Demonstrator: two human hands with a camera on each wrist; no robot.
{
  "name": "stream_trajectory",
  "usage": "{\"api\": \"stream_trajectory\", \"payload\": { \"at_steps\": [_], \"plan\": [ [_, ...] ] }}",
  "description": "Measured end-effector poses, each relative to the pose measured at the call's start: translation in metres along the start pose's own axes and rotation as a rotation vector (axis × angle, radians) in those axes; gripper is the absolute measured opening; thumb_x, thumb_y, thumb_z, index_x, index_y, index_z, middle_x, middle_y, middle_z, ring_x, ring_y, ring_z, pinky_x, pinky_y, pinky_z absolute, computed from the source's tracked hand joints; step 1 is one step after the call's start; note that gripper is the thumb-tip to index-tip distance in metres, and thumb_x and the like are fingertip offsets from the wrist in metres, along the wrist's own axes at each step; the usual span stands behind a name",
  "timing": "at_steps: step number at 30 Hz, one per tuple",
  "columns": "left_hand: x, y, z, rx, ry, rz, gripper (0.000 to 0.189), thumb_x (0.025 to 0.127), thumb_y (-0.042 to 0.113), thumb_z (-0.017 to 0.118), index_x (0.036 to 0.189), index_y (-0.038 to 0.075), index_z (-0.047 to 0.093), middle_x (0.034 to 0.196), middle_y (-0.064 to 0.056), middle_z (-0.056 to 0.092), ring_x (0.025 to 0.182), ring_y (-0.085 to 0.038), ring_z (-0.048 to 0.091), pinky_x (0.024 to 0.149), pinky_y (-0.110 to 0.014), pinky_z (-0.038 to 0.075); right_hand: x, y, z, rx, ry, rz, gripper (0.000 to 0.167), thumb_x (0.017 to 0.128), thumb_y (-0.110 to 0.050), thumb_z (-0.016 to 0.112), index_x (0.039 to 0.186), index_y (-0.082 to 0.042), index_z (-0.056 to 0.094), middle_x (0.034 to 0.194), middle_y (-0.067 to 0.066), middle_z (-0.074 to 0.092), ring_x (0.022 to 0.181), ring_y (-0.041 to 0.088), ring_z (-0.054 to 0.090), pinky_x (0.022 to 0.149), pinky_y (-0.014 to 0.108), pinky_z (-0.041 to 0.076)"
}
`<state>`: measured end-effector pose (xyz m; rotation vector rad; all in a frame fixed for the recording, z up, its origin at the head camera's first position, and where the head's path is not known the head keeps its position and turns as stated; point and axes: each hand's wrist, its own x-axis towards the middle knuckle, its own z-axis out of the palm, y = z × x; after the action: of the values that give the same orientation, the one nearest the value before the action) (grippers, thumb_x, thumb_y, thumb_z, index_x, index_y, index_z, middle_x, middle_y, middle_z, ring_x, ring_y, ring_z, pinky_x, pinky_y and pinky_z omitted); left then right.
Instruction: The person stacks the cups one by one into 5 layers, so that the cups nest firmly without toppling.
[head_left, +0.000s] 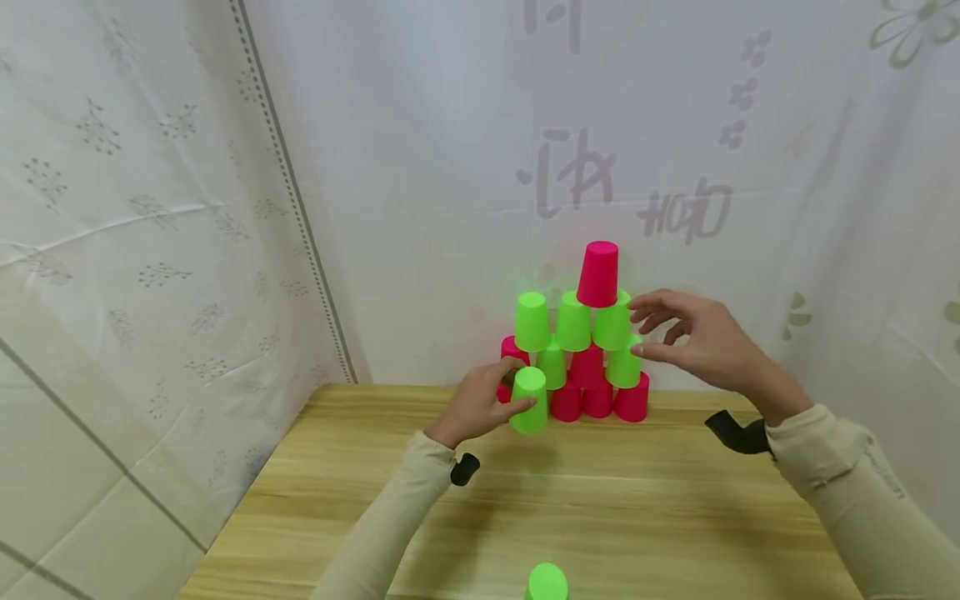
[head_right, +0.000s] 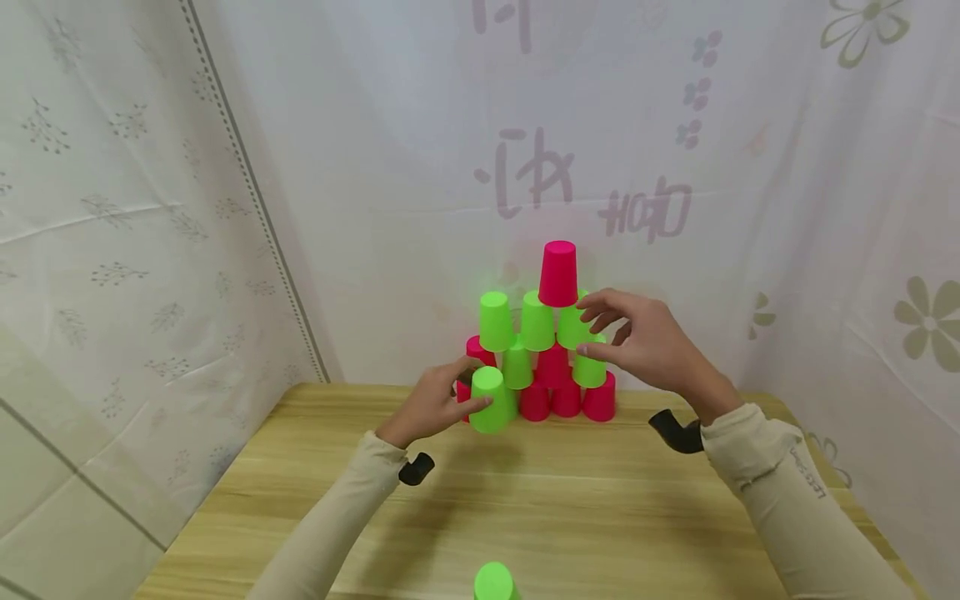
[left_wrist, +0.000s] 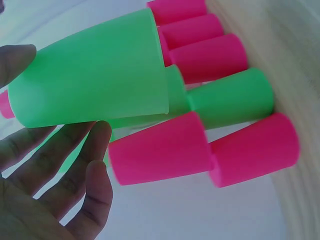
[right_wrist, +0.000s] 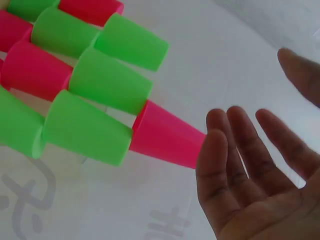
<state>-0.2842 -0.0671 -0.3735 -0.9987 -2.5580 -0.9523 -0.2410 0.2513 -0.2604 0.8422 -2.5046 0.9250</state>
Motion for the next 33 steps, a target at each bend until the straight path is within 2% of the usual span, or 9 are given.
{"api": "stream_trajectory", "payload": {
  "at_steps": [5, 8, 16, 20, 24, 29, 33],
  "plan": [
    [0.007, 0.005, -0.011, -0.033, -0.004, -0.003, 0.044, 0.089, 0.024, 0.076, 0.125, 0.006, 0.059, 0.102, -0.007, 0.074, 0.090, -0.020, 0.071, 0.082, -0.042, 0.060, -0.021, -0.003, 0.011, 0.030, -0.067, -0.149, 0.046, 0.080, -0.008, 0.083, 0.121, -0.014, 0.065, 0.107, -0.004, 0.071, 0.092, -0.001, 0.063, 0.071, 0.023, 0.056],
    [0.013, 0.009, -0.017, -0.047, -0.006, -0.015, 0.043, 0.089, 0.024, 0.075, 0.125, 0.007, 0.059, 0.102, -0.007, 0.074, 0.091, -0.021, 0.070, 0.082, -0.044, 0.060, -0.034, -0.004, 0.019, 0.071, -0.127, -0.189, 0.045, 0.080, -0.008, 0.083, 0.121, -0.014, 0.066, 0.107, -0.007, 0.071, 0.093, 0.001, 0.063, 0.072, 0.023, 0.057],
    [0.034, 0.018, -0.033, -0.093, 0.009, -0.081, 0.043, 0.091, 0.027, 0.074, 0.126, 0.009, 0.057, 0.108, -0.009, 0.074, 0.097, -0.024, 0.070, 0.086, -0.044, 0.058, -0.063, -0.008, 0.053, 0.164, -0.301, -0.195, 0.041, 0.085, -0.021, 0.081, 0.122, -0.023, 0.063, 0.106, -0.012, 0.069, 0.093, 0.001, 0.063, 0.073, 0.023, 0.056],
    [0.044, 0.020, -0.040, -0.079, 0.006, -0.078, 0.046, 0.091, 0.029, 0.074, 0.128, 0.009, 0.057, 0.107, -0.010, 0.075, 0.097, -0.024, 0.071, 0.087, -0.041, 0.059, -0.072, -0.011, 0.076, 0.246, -0.366, -0.205, 0.040, 0.088, -0.027, 0.078, 0.124, -0.022, 0.061, 0.109, -0.008, 0.070, 0.096, 0.003, 0.065, 0.072, 0.023, 0.057],
    [0.053, 0.022, -0.048, -0.070, 0.010, -0.080, 0.047, 0.091, 0.030, 0.073, 0.129, 0.009, 0.057, 0.107, -0.010, 0.075, 0.098, -0.023, 0.071, 0.089, -0.043, 0.059, -0.077, -0.014, 0.099, 0.304, -0.422, -0.201, 0.041, 0.089, -0.032, 0.077, 0.125, -0.023, 0.061, 0.110, -0.008, 0.069, 0.096, 0.003, 0.064, 0.072, 0.023, 0.057],
    [0.067, 0.027, -0.059, -0.061, 0.003, -0.085, 0.048, 0.092, 0.034, 0.071, 0.131, 0.011, 0.056, 0.108, -0.008, 0.074, 0.099, -0.021, 0.070, 0.087, -0.038, 0.059, -0.086, -0.014, 0.122, 0.325, -0.505, -0.179, 0.044, 0.088, -0.036, 0.078, 0.125, -0.022, 0.061, 0.110, -0.007, 0.069, 0.096, -0.001, 0.061, 0.073, 0.022, 0.056],
    [0.080, 0.032, -0.069, -0.084, 0.035, -0.077, 0.046, 0.093, 0.034, 0.071, 0.129, 0.011, 0.057, 0.108, -0.008, 0.074, 0.099, -0.023, 0.071, 0.089, -0.038, 0.059, -0.092, -0.016, 0.136, 0.327, -0.587, -0.142, 0.047, 0.086, -0.040, 0.078, 0.126, -0.024, 0.061, 0.113, -0.009, 0.068, 0.100, -0.003, 0.060, 0.074, 0.020, 0.054]
  ]
}}
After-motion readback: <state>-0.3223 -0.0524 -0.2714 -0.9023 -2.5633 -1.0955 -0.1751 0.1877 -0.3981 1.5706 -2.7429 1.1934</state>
